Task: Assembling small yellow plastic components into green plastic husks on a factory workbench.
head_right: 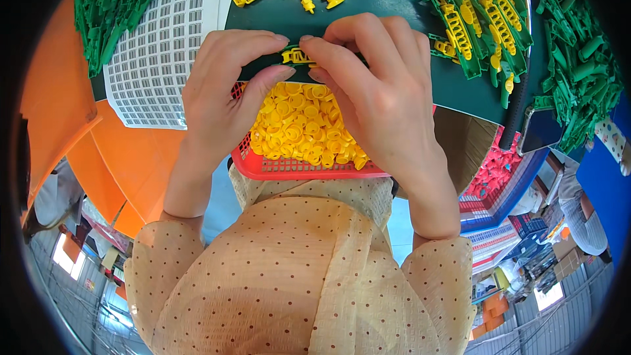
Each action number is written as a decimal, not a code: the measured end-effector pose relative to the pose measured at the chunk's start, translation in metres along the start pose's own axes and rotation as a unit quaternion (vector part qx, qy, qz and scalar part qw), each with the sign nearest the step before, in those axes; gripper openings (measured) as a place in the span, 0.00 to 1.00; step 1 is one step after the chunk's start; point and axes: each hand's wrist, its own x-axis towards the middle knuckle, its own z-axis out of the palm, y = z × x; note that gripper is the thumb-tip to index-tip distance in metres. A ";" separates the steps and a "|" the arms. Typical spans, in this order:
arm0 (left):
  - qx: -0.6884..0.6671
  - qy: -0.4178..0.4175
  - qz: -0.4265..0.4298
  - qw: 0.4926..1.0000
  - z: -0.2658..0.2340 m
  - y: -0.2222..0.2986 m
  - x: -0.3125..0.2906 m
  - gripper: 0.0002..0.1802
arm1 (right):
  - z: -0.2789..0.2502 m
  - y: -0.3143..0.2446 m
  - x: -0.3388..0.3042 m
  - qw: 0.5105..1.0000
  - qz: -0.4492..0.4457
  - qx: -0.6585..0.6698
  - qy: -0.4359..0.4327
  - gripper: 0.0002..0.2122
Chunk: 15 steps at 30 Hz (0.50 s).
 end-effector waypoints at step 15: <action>0.059 -0.011 0.092 0.994 0.001 -0.006 -0.005 0.14 | 0.001 0.000 0.002 1.000 -0.009 0.000 -0.009 0.13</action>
